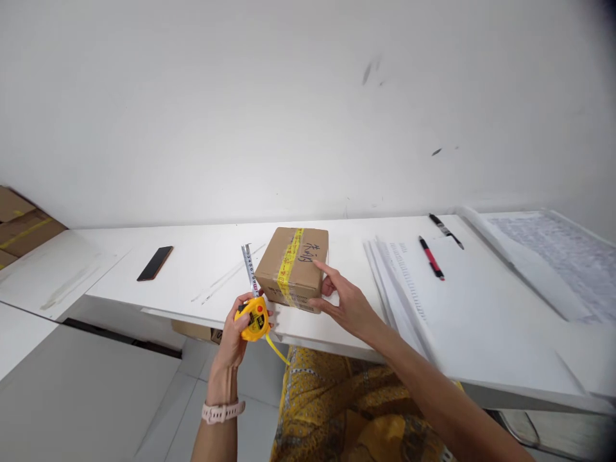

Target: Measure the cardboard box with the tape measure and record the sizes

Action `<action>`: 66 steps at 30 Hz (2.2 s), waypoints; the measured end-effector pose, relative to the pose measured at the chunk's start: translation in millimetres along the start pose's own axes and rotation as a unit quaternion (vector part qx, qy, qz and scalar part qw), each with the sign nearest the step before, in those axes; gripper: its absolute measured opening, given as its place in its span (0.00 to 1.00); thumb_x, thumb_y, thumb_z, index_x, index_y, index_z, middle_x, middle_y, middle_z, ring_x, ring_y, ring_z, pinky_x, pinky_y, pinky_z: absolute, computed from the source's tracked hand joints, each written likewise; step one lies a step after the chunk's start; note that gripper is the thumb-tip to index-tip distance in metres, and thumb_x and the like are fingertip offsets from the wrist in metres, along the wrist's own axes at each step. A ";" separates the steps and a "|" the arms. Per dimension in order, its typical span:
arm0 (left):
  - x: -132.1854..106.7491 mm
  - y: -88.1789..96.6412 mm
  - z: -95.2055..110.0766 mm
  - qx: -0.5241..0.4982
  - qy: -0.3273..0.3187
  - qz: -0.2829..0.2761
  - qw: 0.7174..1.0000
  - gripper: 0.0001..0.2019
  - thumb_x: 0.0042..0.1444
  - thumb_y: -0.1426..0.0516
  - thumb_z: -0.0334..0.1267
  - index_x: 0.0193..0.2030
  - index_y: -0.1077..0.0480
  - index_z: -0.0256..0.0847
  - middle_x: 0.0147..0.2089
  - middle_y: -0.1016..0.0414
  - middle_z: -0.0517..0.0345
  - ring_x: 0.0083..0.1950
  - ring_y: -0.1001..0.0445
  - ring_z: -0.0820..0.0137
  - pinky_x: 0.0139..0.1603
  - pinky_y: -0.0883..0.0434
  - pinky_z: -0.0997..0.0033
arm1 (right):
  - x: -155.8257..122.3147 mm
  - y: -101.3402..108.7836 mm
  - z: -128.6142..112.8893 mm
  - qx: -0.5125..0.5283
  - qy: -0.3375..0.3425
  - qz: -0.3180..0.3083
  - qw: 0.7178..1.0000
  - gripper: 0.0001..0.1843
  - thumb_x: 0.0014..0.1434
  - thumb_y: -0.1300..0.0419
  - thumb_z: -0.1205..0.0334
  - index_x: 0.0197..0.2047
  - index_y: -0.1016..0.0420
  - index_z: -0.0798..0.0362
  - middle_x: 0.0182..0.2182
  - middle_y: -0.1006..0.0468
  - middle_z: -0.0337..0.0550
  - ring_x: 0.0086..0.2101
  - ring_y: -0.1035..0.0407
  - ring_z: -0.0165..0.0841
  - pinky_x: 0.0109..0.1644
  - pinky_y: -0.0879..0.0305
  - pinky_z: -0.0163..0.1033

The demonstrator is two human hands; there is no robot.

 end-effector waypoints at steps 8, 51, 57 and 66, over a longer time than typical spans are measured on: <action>-11.0 -30.7 35.3 0.000 -0.005 -0.055 0.998 0.26 0.48 0.34 0.49 0.52 0.32 0.42 0.53 0.25 0.46 0.43 0.21 0.56 0.39 0.21 0.55 | 21.3 49.1 -44.6 -0.025 -0.028 0.129 0.991 0.19 0.61 0.42 0.47 0.49 0.29 0.51 0.24 0.36 0.35 0.27 0.38 0.32 0.33 0.36 0.39; -28.7 -97.9 14.8 0.133 0.028 -0.106 0.985 0.28 0.52 0.36 0.51 0.57 0.32 0.43 0.47 0.28 0.52 0.42 0.29 0.64 0.42 0.29 0.67 | 54.6 78.5 -45.4 -0.104 0.133 0.059 0.984 0.24 0.65 0.55 0.73 0.52 0.24 0.43 0.44 0.28 0.45 0.47 0.33 0.37 0.51 0.32 0.47; -33.4 -97.8 2.3 0.152 0.041 -0.101 0.982 0.29 0.51 0.35 0.53 0.56 0.32 0.41 0.47 0.28 0.52 0.42 0.30 0.65 0.42 0.31 0.69 | 64.3 82.4 -31.0 -0.076 0.118 0.068 0.988 0.23 0.66 0.56 0.71 0.52 0.24 0.43 0.45 0.28 0.45 0.47 0.32 0.37 0.50 0.32 0.47; -27.7 -94.7 -1.5 0.175 0.037 -0.115 0.977 0.27 0.51 0.36 0.49 0.56 0.34 0.42 0.44 0.28 0.55 0.40 0.32 0.67 0.39 0.32 0.71 | 65.7 82.4 -26.3 -0.063 0.128 0.074 0.987 0.22 0.67 0.55 0.70 0.51 0.23 0.44 0.44 0.28 0.45 0.47 0.32 0.36 0.50 0.32 0.45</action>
Point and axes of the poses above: each hand's wrist, its own x-axis towards the middle knuckle, its own y-axis out of the back of the hand, z = x × y, the point moved 5 cm from there along x, towards the middle knuckle
